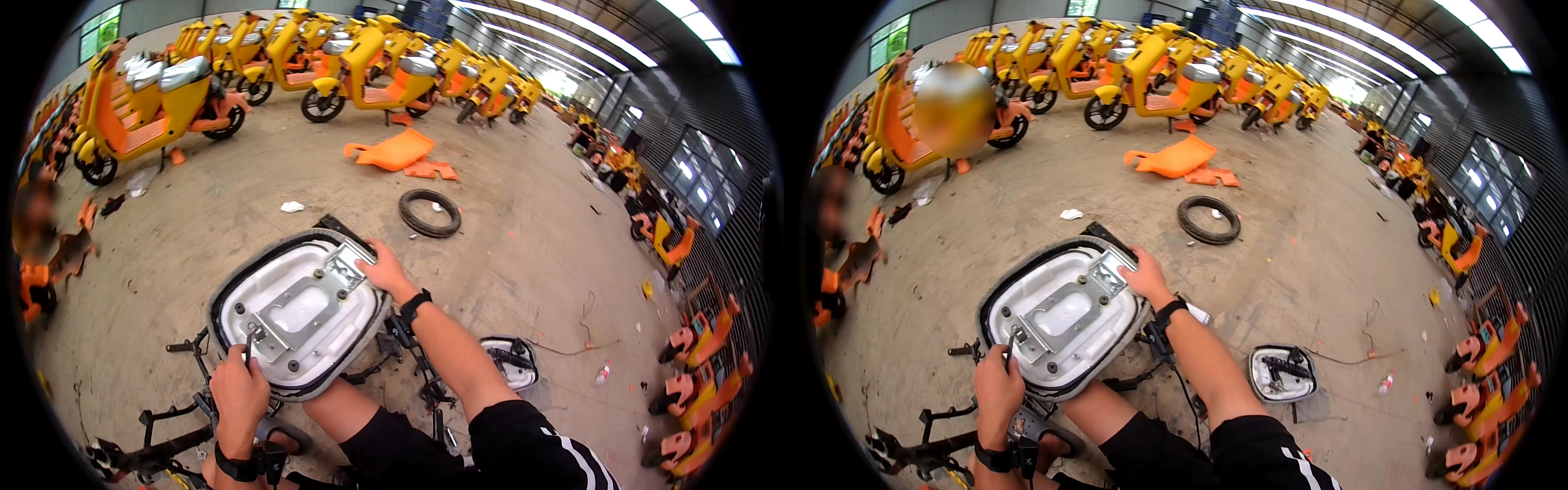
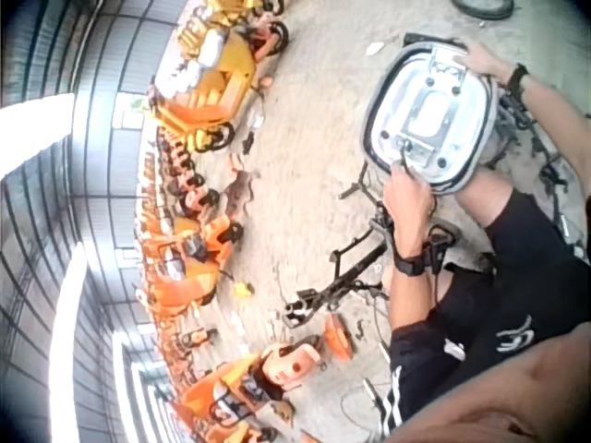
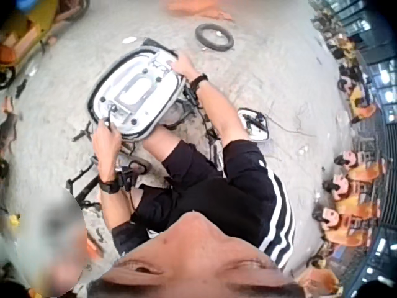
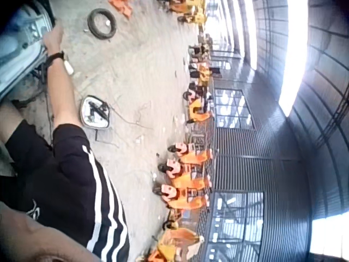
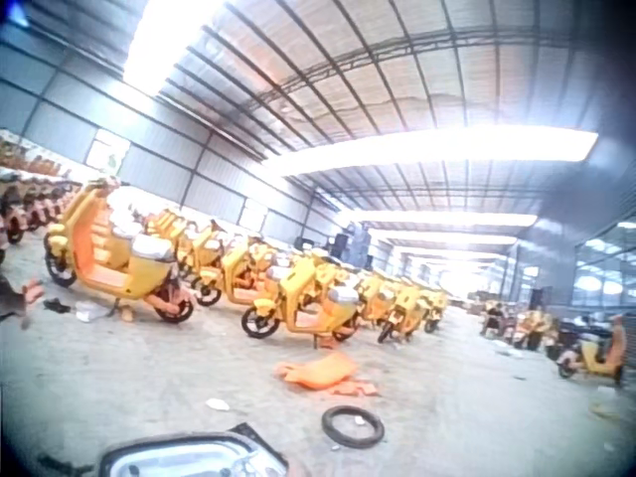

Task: The person uses a wrench and a screwdriver to secure a metal bracket and components inside a silver storage compartment on a scooter frame.

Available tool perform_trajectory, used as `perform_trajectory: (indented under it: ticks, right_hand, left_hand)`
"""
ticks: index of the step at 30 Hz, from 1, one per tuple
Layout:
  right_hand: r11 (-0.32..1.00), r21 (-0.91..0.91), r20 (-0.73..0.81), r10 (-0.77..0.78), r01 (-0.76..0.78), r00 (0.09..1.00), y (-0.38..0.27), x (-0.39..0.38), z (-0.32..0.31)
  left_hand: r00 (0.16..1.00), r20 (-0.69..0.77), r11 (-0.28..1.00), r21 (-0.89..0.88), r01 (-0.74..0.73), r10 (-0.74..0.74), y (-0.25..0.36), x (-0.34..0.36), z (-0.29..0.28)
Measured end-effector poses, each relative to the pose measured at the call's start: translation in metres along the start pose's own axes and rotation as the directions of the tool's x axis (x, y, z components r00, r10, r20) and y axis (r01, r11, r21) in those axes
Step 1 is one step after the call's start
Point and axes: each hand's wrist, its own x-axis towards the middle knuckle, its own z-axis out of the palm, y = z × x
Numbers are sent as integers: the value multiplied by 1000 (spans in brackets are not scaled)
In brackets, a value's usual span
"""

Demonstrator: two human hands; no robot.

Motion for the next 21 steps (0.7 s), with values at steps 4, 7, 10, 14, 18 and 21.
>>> perform_trajectory:
  ticks: [4,7,10,14,18,21]
  right_hand:
    - [1000,-9,26,25,-25,999,1,-4,-6]
    - [999,51,14,-8,7,1000,2,-6,-12]
    - [997,29,-107,-71,75,992,-15,-2,-18]
    - [982,-54,-158,-185,179,970,-22,4,-20]
    - [951,-145,-198,-297,272,934,-16,7,-28]
    - [946,-164,-182,-309,281,934,-20,4,-33]
  left_hand:
    - [996,-57,998,19,-61,62,-1,2,6]
    - [998,-45,999,-3,-42,42,-4,-4,8]
    - [993,-72,995,-33,-95,92,-11,-4,9]
    - [996,-75,995,-82,-64,58,-14,-2,4]
    - [987,-113,990,-71,-125,117,-16,-1,13]
    - [992,-86,990,-96,-104,95,-16,1,15]
